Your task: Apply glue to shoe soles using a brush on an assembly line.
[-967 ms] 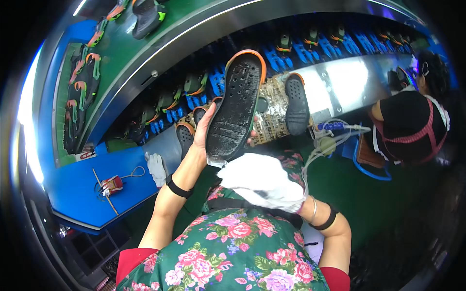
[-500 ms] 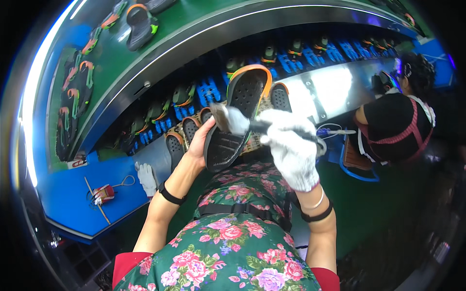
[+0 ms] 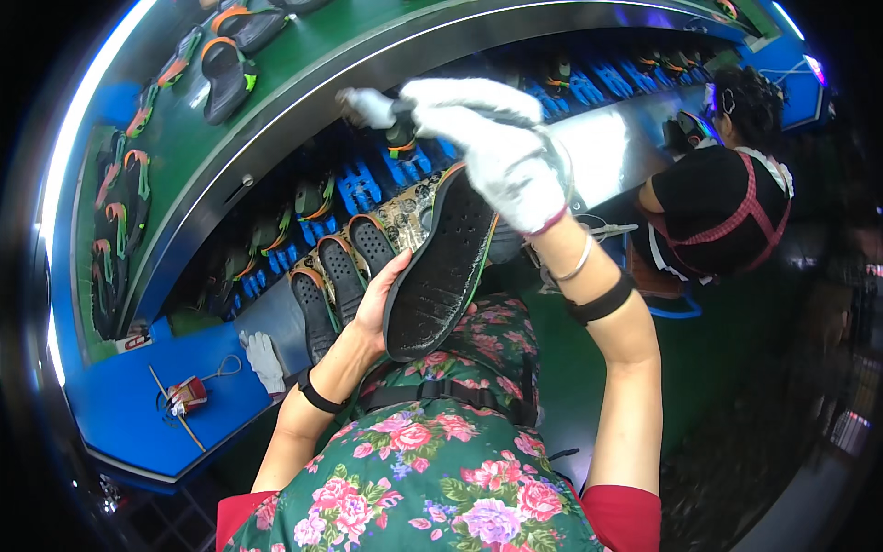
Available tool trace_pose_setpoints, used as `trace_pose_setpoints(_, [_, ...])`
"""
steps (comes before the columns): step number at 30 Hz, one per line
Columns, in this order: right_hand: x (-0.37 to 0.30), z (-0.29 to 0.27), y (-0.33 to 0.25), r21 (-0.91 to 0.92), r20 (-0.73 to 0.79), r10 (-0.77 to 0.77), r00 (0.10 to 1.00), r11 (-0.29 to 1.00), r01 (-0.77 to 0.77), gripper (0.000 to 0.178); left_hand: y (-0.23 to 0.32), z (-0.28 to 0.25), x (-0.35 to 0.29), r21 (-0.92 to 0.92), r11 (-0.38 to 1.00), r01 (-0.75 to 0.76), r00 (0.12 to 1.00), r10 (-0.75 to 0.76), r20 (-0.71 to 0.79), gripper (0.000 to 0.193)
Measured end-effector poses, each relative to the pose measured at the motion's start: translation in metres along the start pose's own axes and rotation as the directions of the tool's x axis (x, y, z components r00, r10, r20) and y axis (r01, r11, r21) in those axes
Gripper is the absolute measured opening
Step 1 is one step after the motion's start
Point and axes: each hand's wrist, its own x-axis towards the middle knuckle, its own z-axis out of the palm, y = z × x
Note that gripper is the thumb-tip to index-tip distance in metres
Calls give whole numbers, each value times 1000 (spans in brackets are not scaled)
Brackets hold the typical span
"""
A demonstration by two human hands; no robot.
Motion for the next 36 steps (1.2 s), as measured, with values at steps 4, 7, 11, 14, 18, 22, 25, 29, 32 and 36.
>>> trace_pose_setpoints(4, [4, -12, 1, 442, -156, 109, 982, 897, -29, 28, 6, 0, -16, -48, 997, -68, 997, 69, 24, 71])
trace_pose_setpoints(7, [-10, -26, -15, 749, -108, 544, 832, 595, -292, 31, 16, 3, -41, -86, 989, -122, 984, 132, 121, 80])
trace_pose_setpoints(11, [-56, -34, -15, 875, -81, 780, 620, 354, -331, 23, 37, 25, -93, 4, 932, -363, 894, 348, 281, 106])
trace_pose_setpoints(14, [-99, -21, -23, 695, -140, 859, 492, 440, -569, 27, 87, 31, -128, 136, 863, -487, 737, 322, 595, 122])
trace_pose_setpoints(18, [-152, 17, -15, 920, 59, 946, 319, 72, -385, 24, 172, 61, -160, 59, 695, -716, 548, 507, 665, 112])
trace_pose_setpoints(22, [-129, 62, -50, 871, 177, 931, 320, 3, -491, 27, 279, 38, -182, -357, 546, -758, 497, 838, 226, 102])
trace_pose_setpoints(25, [-127, 77, -63, 833, 230, 906, 356, 6, -553, 25, 301, 27, -172, -273, 352, -895, 313, 933, 175, 99])
trace_pose_setpoints(29, [-157, 83, -59, 863, 242, 909, 340, -41, -504, 20, 249, 51, -129, -58, 289, -956, 295, 946, -134, 92])
trace_pose_setpoints(32, [-167, 83, -61, 884, 245, 916, 317, -77, -460, 20, 229, 65, -103, 773, 65, -631, 206, 975, 86, 75])
trace_pose_setpoints(36, [-163, 85, -68, 851, 300, 911, 284, -121, -510, 25, 275, 74, -84, 514, -622, 591, 255, 748, 613, 70])
